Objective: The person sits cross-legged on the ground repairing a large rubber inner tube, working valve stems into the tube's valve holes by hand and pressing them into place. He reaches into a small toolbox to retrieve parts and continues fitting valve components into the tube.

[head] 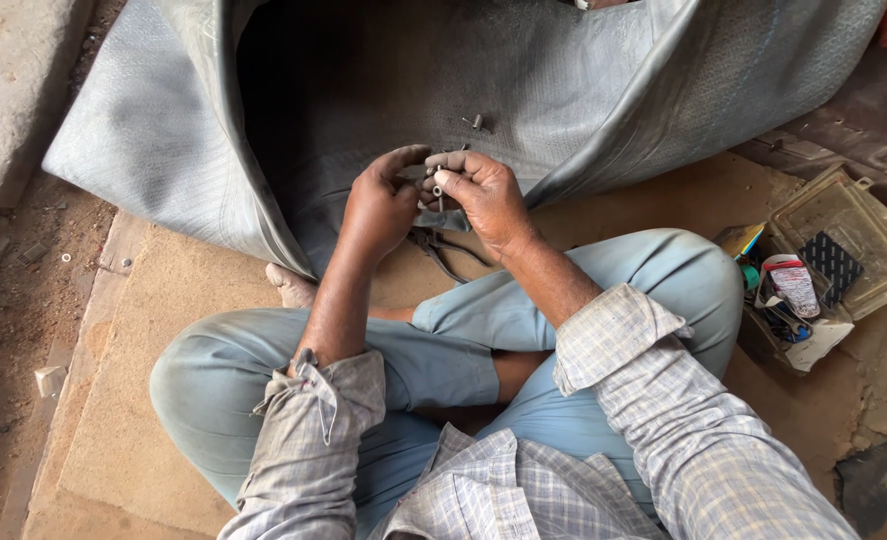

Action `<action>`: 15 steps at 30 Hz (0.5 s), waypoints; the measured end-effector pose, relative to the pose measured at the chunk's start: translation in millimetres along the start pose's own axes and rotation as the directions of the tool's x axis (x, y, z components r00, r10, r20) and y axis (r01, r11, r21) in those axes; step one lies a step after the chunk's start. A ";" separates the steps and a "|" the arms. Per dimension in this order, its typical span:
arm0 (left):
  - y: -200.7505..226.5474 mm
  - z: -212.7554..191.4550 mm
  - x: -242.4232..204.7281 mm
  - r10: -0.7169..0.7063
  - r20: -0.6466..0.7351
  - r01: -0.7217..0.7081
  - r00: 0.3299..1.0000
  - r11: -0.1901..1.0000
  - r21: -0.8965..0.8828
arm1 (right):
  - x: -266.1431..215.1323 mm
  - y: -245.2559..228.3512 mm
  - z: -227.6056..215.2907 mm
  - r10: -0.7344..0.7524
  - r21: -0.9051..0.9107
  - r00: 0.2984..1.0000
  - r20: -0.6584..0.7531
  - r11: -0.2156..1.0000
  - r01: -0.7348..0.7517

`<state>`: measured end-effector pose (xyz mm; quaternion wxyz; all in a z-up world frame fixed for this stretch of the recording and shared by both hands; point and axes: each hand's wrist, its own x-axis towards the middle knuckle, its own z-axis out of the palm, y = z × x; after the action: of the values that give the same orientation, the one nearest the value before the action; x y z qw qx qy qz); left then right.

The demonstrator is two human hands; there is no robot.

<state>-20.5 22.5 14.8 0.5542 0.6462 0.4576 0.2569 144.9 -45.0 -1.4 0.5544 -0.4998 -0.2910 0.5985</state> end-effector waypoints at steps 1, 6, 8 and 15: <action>-5.9 2.0 2.4 0.000 -0.002 0.000 1.000 1.000 0.001 | 0.1 -2.6 -0.2 -0.001 0.001 1.000 0.002 1.000 0.001; -27.6 11.6 10.1 -0.127 0.227 0.205 0.966 0.908 -0.365 | 0.3 -19.3 -3.8 0.069 -0.114 0.998 -0.015 0.991 -0.070; -30.3 16.5 10.1 -0.100 0.208 0.171 0.973 0.917 -0.360 | -2.5 -37.6 -0.7 0.082 -0.184 0.996 -0.020 0.979 -0.084; -11.9 20.0 5.4 -0.084 0.085 0.100 0.993 0.972 -0.214 | -10.1 -60.1 -1.4 -0.449 -0.520 0.892 -0.043 0.773 0.364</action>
<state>-5.0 17.2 -2.5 0.6499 0.5687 0.4349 0.2552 167.4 -41.9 55.2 0.5448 -0.5980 -0.4900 0.3247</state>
